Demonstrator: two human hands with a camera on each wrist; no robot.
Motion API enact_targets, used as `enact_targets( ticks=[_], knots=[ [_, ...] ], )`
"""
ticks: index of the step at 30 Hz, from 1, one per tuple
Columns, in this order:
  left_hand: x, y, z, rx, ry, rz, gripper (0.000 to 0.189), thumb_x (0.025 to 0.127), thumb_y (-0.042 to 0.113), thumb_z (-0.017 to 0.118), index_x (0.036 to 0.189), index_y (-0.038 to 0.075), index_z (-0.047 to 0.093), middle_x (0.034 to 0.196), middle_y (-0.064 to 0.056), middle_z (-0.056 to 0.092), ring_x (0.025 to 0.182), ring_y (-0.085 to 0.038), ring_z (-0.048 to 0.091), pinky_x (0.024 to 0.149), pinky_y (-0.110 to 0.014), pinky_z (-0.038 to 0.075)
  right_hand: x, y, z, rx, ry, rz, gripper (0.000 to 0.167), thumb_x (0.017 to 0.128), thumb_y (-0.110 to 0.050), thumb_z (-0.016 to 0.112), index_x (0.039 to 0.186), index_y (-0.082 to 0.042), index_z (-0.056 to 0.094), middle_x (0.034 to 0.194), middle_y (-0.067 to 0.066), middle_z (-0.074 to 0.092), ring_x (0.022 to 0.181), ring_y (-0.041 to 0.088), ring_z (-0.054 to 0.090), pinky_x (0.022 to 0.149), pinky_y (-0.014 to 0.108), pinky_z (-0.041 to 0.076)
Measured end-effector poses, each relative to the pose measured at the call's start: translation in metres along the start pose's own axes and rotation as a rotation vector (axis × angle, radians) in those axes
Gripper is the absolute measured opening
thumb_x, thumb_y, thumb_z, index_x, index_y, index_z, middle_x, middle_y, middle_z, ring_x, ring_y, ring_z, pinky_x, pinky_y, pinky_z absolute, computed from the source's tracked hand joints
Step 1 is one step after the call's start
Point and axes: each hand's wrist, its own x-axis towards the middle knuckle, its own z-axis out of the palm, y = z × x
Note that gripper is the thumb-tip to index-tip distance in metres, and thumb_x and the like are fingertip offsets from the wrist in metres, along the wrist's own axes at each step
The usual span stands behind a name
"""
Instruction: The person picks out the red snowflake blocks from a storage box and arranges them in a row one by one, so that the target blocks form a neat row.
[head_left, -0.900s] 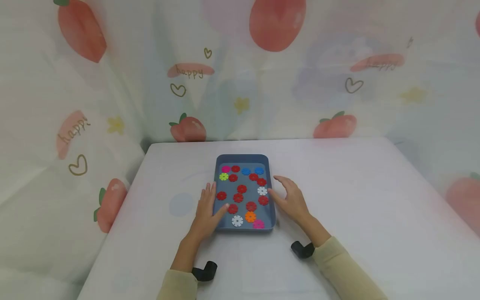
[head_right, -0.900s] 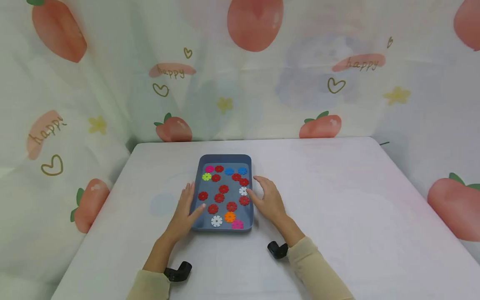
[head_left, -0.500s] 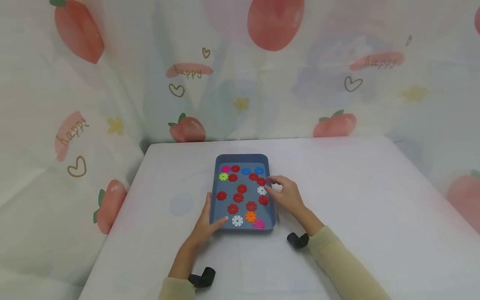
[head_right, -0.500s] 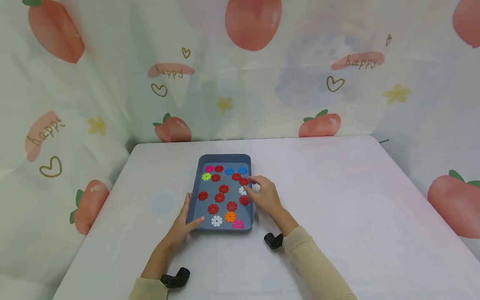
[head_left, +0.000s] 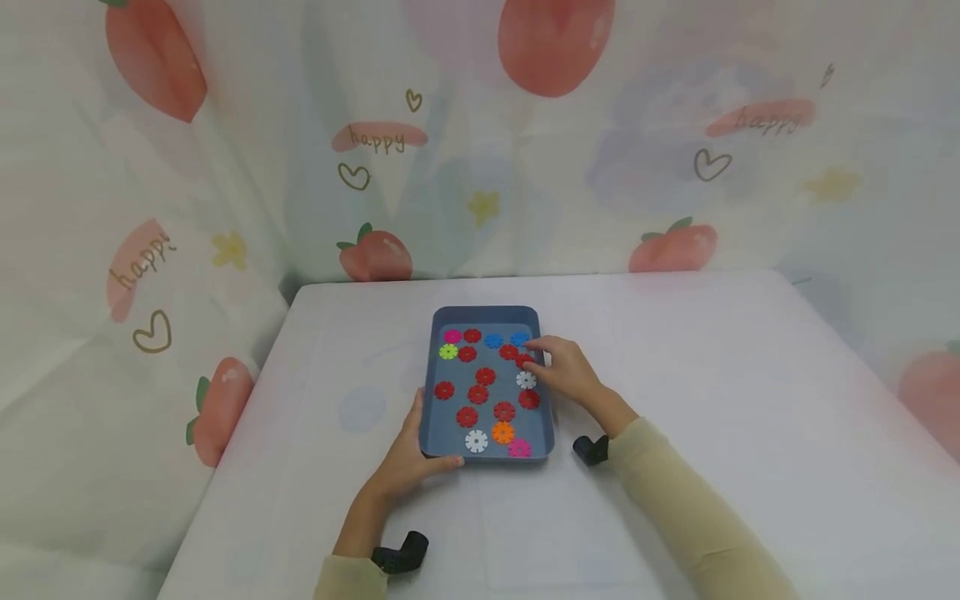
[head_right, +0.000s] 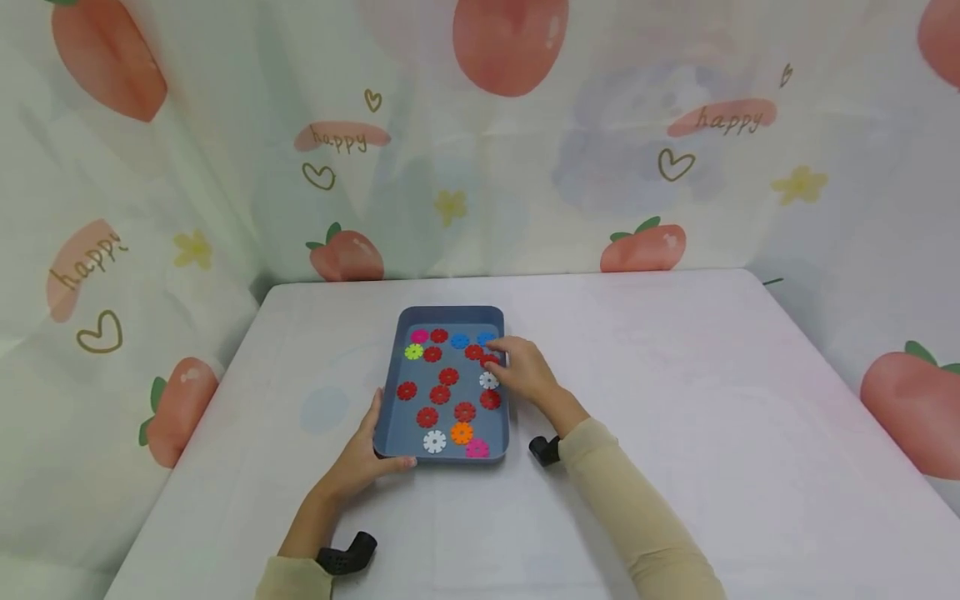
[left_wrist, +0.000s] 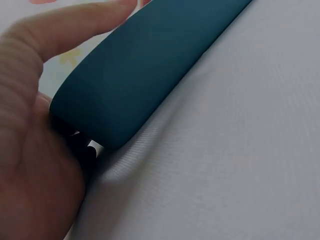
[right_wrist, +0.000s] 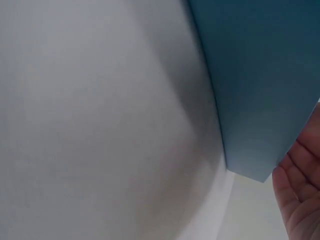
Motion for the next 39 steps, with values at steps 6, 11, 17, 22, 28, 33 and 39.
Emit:
enact_targets(
  ticks=[6, 11, 17, 22, 28, 33, 39],
  knots=[
    [0.004, 0.000, -0.001, 0.031, 0.022, -0.005, 0.113, 0.067, 0.028, 0.080, 0.149, 0.014, 0.002, 0.153, -0.003, 0.008, 0.137, -0.023, 0.009, 0.105, -0.055, 0.016, 0.014, 0.000, -0.005, -0.135, -0.088, -0.048, 0.034, 0.080, -0.007, 0.070, 0.111, 0.005, 0.063, 0.106, 0.017, 0.063, 0.100, 0.031, 0.057, 0.088, 0.042, 0.046],
    [0.004, -0.001, -0.002, 0.032, 0.028, 0.009, 0.112, 0.069, 0.029, 0.079, 0.148, 0.011, 0.003, 0.153, -0.006, 0.007, 0.137, -0.026, 0.009, 0.104, -0.056, 0.017, 0.022, 0.000, -0.005, -0.290, -0.171, -0.120, 0.031, 0.080, -0.005, 0.070, 0.108, 0.006, 0.063, 0.101, 0.016, 0.065, 0.094, 0.029, 0.058, 0.085, 0.040, 0.047],
    [0.002, -0.003, -0.001, 0.052, 0.035, 0.011, 0.111, 0.069, 0.030, 0.079, 0.149, 0.012, 0.004, 0.153, -0.008, 0.009, 0.137, -0.028, 0.011, 0.103, -0.057, 0.019, 0.027, 0.004, -0.002, -0.357, -0.177, -0.244, 0.027, 0.077, -0.003, 0.071, 0.102, 0.006, 0.065, 0.094, 0.014, 0.066, 0.087, 0.028, 0.059, 0.081, 0.039, 0.049],
    [0.002, -0.004, 0.001, 0.051, 0.043, 0.000, 0.110, 0.068, 0.030, 0.079, 0.149, 0.013, 0.005, 0.153, -0.007, 0.010, 0.136, -0.026, 0.012, 0.103, -0.056, 0.021, 0.030, 0.007, -0.003, -0.312, -0.198, -0.290, 0.024, 0.077, -0.001, 0.071, 0.099, 0.006, 0.066, 0.094, 0.015, 0.066, 0.085, 0.027, 0.060, 0.080, 0.040, 0.049],
    [0.000, -0.004, 0.002, 0.050, 0.048, -0.014, 0.111, 0.068, 0.033, 0.079, 0.149, 0.012, 0.006, 0.153, -0.006, 0.010, 0.136, -0.026, 0.012, 0.103, -0.056, 0.021, 0.037, 0.007, -0.008, -0.352, -0.351, -0.294, 0.018, 0.077, -0.004, 0.073, 0.094, 0.001, 0.068, 0.082, 0.007, 0.064, 0.075, 0.020, 0.056, 0.074, 0.034, 0.050],
    [0.000, -0.006, 0.003, 0.048, 0.040, 0.010, 0.110, 0.069, 0.030, 0.079, 0.148, 0.011, 0.005, 0.153, -0.007, 0.010, 0.137, -0.027, 0.010, 0.104, -0.056, 0.017, 0.044, -0.003, -0.012, -0.425, -0.491, -0.228, 0.017, 0.077, -0.006, 0.074, 0.092, -0.001, 0.068, 0.078, 0.003, 0.061, 0.072, 0.018, 0.053, 0.072, 0.031, 0.049],
    [0.001, -0.006, 0.002, 0.049, 0.051, 0.034, 0.109, 0.069, 0.028, 0.079, 0.149, 0.011, 0.006, 0.152, -0.007, 0.012, 0.137, -0.027, 0.012, 0.104, -0.056, 0.018, 0.058, -0.018, -0.018, -0.477, -0.613, -0.154, 0.017, 0.075, -0.007, 0.075, 0.089, -0.001, 0.067, 0.076, 0.002, 0.060, 0.072, 0.018, 0.053, 0.069, 0.029, 0.050]
  ],
)
